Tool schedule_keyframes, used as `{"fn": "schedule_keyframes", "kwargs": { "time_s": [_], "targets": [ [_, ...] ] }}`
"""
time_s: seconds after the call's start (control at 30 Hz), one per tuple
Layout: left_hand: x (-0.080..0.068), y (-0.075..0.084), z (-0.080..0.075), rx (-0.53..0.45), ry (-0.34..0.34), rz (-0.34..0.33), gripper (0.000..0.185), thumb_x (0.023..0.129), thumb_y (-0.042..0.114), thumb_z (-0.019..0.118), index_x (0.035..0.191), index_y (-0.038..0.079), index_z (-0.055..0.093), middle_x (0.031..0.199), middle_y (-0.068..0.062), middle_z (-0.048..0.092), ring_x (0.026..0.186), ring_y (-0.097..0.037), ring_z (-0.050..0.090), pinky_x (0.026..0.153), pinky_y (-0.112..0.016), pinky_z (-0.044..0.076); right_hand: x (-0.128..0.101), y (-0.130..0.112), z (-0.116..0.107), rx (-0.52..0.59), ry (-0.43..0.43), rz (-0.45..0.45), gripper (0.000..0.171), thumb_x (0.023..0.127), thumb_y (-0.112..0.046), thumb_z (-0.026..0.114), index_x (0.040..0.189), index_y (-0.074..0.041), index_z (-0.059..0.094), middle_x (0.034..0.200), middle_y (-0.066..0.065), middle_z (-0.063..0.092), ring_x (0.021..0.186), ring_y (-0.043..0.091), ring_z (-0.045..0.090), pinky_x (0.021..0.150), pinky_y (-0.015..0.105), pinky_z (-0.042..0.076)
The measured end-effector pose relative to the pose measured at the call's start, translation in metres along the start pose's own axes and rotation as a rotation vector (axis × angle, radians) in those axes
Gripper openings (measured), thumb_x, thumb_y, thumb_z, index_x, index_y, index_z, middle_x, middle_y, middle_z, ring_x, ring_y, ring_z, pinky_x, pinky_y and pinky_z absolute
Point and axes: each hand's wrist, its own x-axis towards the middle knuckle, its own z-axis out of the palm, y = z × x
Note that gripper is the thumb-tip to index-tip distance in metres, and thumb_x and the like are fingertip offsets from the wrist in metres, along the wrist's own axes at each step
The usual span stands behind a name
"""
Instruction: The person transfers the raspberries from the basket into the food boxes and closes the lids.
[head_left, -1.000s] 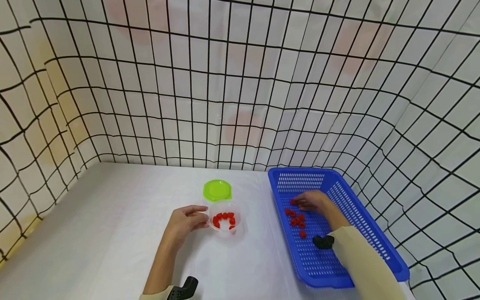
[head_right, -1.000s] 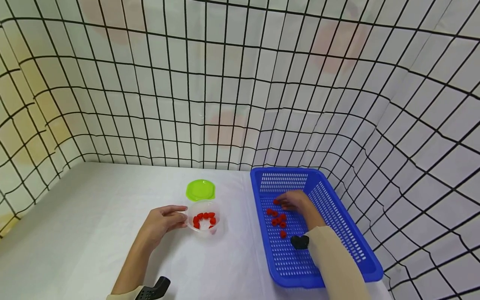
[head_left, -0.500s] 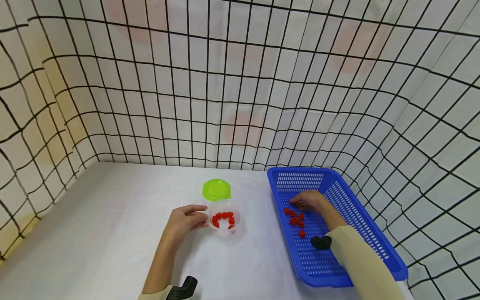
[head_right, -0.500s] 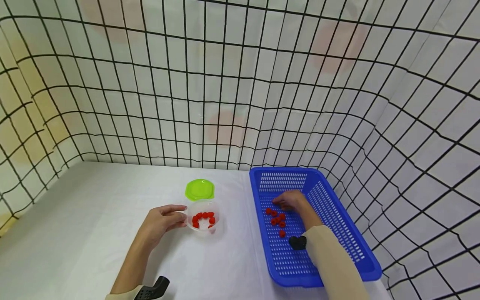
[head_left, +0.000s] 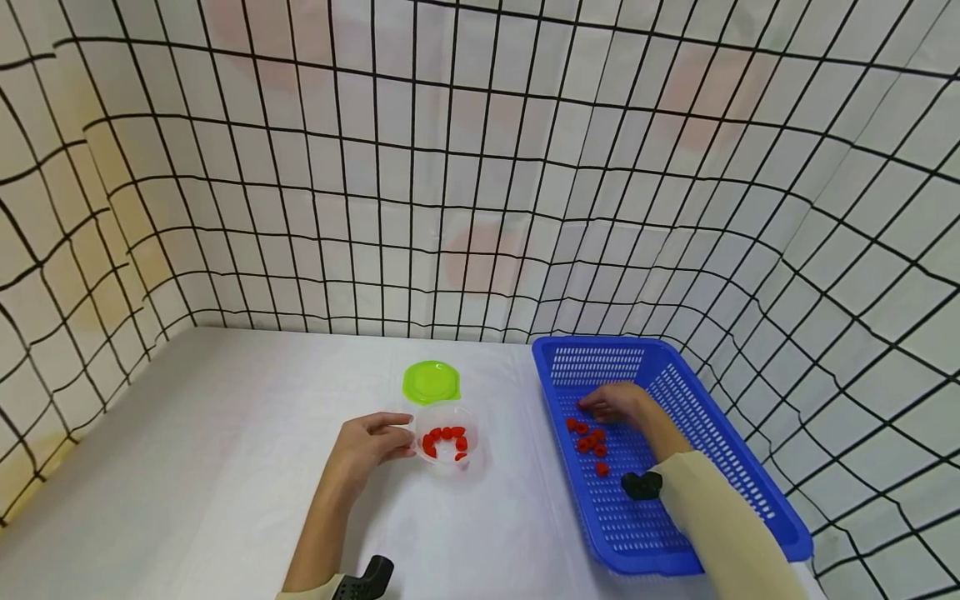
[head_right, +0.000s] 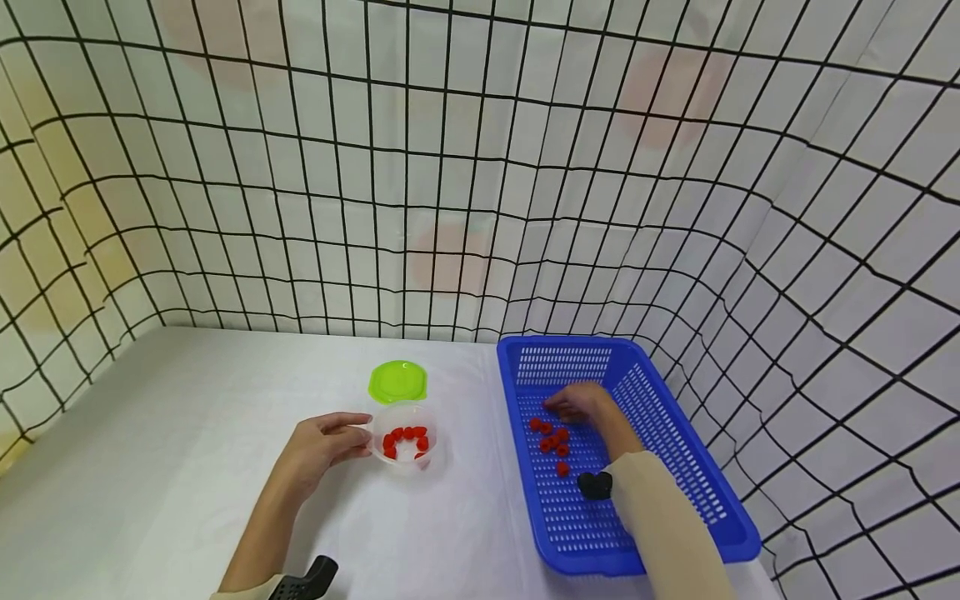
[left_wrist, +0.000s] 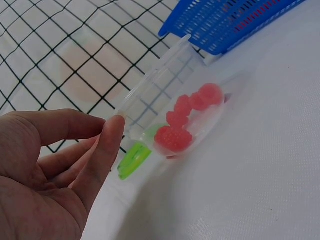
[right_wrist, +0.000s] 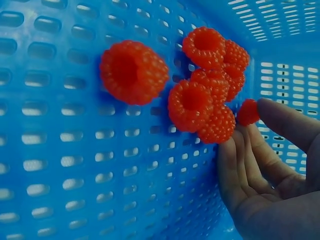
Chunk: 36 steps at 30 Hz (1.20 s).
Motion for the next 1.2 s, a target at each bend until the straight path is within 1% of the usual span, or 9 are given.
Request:
{"fn": "schedule_keyframes", "kwargs": {
  "time_s": [0.1, 0.33, 0.5, 0.63, 0.87, 1.0, 1.03, 1.1, 1.2],
  "targets": [
    [-0.001, 0.000, 0.000, 0.001, 0.001, -0.005, 0.029, 0.092, 0.008, 0.072, 0.120, -0.001, 0.071, 0.096, -0.015, 0.076, 0.076, -0.021, 0.075, 0.079, -0.030, 0.063, 0.002, 0.001, -0.001, 0.011, -0.005, 0.008, 0.034, 0.094, -0.015, 0.069, 0.121, 0.007, 0.068, 0.114, 0.018, 0.072, 0.094, 0.024, 0.068, 0.089, 0.038, 0.061],
    [0.002, -0.002, -0.001, -0.011, -0.009, -0.001, 0.030, 0.092, 0.008, 0.072, 0.120, -0.001, 0.071, 0.096, -0.016, 0.077, 0.076, -0.021, 0.075, 0.078, -0.029, 0.063, -0.001, -0.003, -0.007, 0.098, -0.040, 0.024, 0.032, 0.098, -0.011, 0.062, 0.124, 0.007, 0.067, 0.115, 0.018, 0.072, 0.095, 0.023, 0.069, 0.085, 0.031, 0.061],
    [0.003, -0.003, -0.001, -0.015, -0.010, 0.004, 0.030, 0.092, 0.007, 0.072, 0.120, -0.001, 0.071, 0.095, -0.015, 0.077, 0.075, -0.021, 0.075, 0.078, -0.029, 0.063, -0.006, -0.011, -0.008, 0.080, -0.023, 0.015, 0.033, 0.100, -0.010, 0.059, 0.128, 0.007, 0.064, 0.120, 0.022, 0.069, 0.096, 0.025, 0.069, 0.086, 0.032, 0.062],
    [0.003, -0.002, -0.002, -0.012, -0.014, 0.003, 0.030, 0.092, 0.008, 0.072, 0.121, 0.000, 0.071, 0.095, -0.014, 0.077, 0.076, -0.021, 0.075, 0.078, -0.029, 0.063, -0.010, -0.021, -0.006, 0.041, -0.015, -0.010, 0.035, 0.100, -0.011, 0.059, 0.130, 0.007, 0.062, 0.126, 0.025, 0.066, 0.100, 0.028, 0.068, 0.091, 0.036, 0.061],
    [0.003, -0.002, -0.001, -0.019, -0.012, -0.010, 0.031, 0.092, 0.010, 0.073, 0.121, 0.000, 0.071, 0.097, -0.016, 0.076, 0.076, -0.021, 0.075, 0.079, -0.030, 0.063, -0.022, -0.047, -0.008, 0.022, -0.028, -0.070, 0.036, 0.102, -0.013, 0.057, 0.131, 0.009, 0.061, 0.132, 0.028, 0.062, 0.113, 0.036, 0.065, 0.096, 0.040, 0.059],
    [0.004, -0.002, -0.001, -0.019, -0.012, -0.009, 0.031, 0.092, 0.010, 0.073, 0.121, -0.001, 0.070, 0.097, -0.017, 0.076, 0.076, -0.020, 0.074, 0.078, -0.030, 0.063, -0.029, -0.063, -0.008, -0.002, -0.045, -0.118, 0.039, 0.101, -0.017, 0.061, 0.131, 0.009, 0.060, 0.135, 0.028, 0.060, 0.118, 0.038, 0.064, 0.099, 0.041, 0.058],
    [0.004, -0.002, -0.001, -0.019, -0.012, -0.008, 0.031, 0.092, 0.010, 0.073, 0.121, -0.001, 0.070, 0.097, -0.017, 0.076, 0.076, -0.021, 0.074, 0.079, -0.030, 0.063, -0.031, -0.066, -0.007, -0.007, -0.047, -0.130, 0.039, 0.101, -0.017, 0.062, 0.130, 0.009, 0.060, 0.135, 0.028, 0.061, 0.118, 0.038, 0.064, 0.098, 0.041, 0.058],
    [0.004, -0.002, -0.001, -0.024, -0.012, -0.006, 0.031, 0.092, 0.009, 0.072, 0.121, -0.001, 0.070, 0.097, -0.017, 0.076, 0.075, -0.021, 0.074, 0.079, -0.030, 0.063, -0.035, -0.074, -0.007, -0.010, -0.058, -0.153, 0.039, 0.099, -0.018, 0.064, 0.128, 0.009, 0.061, 0.128, 0.025, 0.065, 0.110, 0.034, 0.068, 0.098, 0.041, 0.058],
    [0.003, -0.002, -0.001, -0.031, -0.009, -0.006, 0.030, 0.092, 0.008, 0.072, 0.121, -0.001, 0.071, 0.097, -0.017, 0.076, 0.075, -0.021, 0.075, 0.078, -0.030, 0.063, -0.040, -0.085, -0.005, -0.033, -0.067, -0.185, 0.038, 0.098, -0.019, 0.067, 0.124, 0.008, 0.063, 0.116, 0.017, 0.070, 0.097, 0.023, 0.071, 0.097, 0.040, 0.059]
  ]
}}
